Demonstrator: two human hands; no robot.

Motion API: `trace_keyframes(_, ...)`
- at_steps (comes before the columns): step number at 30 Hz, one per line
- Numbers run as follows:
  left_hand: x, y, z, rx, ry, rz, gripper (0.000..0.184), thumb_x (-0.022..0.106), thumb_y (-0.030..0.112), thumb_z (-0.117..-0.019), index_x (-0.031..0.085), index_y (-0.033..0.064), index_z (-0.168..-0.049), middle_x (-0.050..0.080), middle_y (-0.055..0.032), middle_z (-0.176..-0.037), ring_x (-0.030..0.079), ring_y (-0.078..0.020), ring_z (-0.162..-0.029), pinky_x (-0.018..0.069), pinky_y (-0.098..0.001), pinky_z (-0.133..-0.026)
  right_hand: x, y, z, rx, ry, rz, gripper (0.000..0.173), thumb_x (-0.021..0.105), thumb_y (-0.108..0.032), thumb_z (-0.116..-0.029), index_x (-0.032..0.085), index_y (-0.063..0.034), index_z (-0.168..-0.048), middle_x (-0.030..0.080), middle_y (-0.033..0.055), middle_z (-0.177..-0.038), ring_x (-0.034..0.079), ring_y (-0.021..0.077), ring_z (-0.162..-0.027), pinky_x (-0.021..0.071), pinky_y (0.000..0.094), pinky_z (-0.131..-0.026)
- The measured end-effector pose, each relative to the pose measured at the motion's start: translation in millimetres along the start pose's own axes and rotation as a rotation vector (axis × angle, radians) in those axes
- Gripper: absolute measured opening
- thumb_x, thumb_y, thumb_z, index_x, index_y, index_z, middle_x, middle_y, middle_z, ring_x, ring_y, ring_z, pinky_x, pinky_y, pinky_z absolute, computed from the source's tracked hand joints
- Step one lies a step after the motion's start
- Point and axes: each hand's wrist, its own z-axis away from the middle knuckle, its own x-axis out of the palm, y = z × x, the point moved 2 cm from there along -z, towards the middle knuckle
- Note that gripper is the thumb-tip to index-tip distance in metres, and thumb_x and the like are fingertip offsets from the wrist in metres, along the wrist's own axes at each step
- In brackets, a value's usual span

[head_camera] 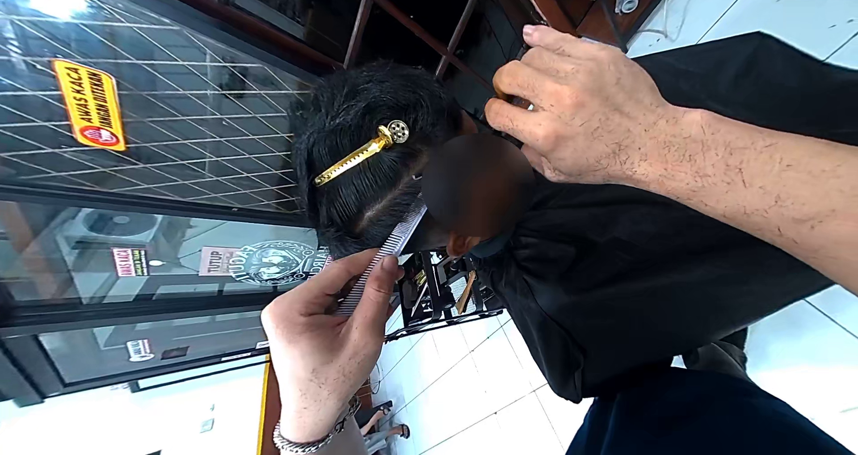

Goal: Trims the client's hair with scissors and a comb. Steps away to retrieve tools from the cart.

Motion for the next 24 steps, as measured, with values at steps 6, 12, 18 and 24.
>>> trace_keyframes(6, -4, 1, 0, 0.014, 0.011, -0.012, 0.020, 0.064, 0.016, -0.0984, 0.074, -0.0001, -0.097, 0.073, 0.0052, -0.080, 0.062, 0.0063, -0.060, 0.0520, -0.0099, -0.053, -8, -6, -5, 0.015, 0.045, 0.048, 0.021, 0.042, 0.007, -0.1008, 0.062, 0.0037, -0.103, 0.062, 0.0196, -0.090, 0.063, 0.0357, -0.071, 0.0484, 0.0451, -0.060)
trace_keyframes(12, -29, -1, 5, 0.110, 0.058, 0.129, 0.029, 0.047, 0.020, -0.1075, 0.072, 0.0063, -0.102, 0.068, 0.0110, -0.084, 0.054, 0.0060, -0.063, 0.0438, -0.0128, -0.055, -26, -8, 8, 0.225, 0.057, -0.097, 0.023, 0.051, -0.002, -0.0968, 0.065, -0.0005, -0.114, 0.065, 0.0208, -0.105, 0.068, 0.0393, -0.087, 0.0519, 0.0494, -0.065)
trace_keyframes(18, -17, -1, 12, 0.345, 0.270, -0.322, 0.023, 0.061, 0.009, -0.1010, 0.074, -0.0091, -0.101, 0.069, -0.0154, -0.088, 0.062, -0.0098, -0.085, 0.0497, -0.0194, -0.078, -32, -11, 45, 0.402, 0.173, -0.157, 0.024, 0.055, -0.005, -0.0943, 0.068, -0.0010, -0.115, 0.066, 0.0202, -0.107, 0.068, 0.0366, -0.090, 0.0529, 0.0487, -0.067)
trace_keyframes(24, 9, -8, 11, 0.417, 0.382, -0.691, 0.016, 0.066, 0.009, -0.0977, 0.079, -0.0004, -0.099, 0.071, -0.0164, -0.083, 0.062, -0.0285, -0.081, 0.0442, -0.0364, -0.075, -35, -15, 75, 0.465, 0.141, -0.156, 0.025, 0.056, -0.007, -0.0938, 0.067, 0.0006, -0.116, 0.066, 0.0213, -0.109, 0.068, 0.0378, -0.094, 0.0543, 0.0493, -0.072)
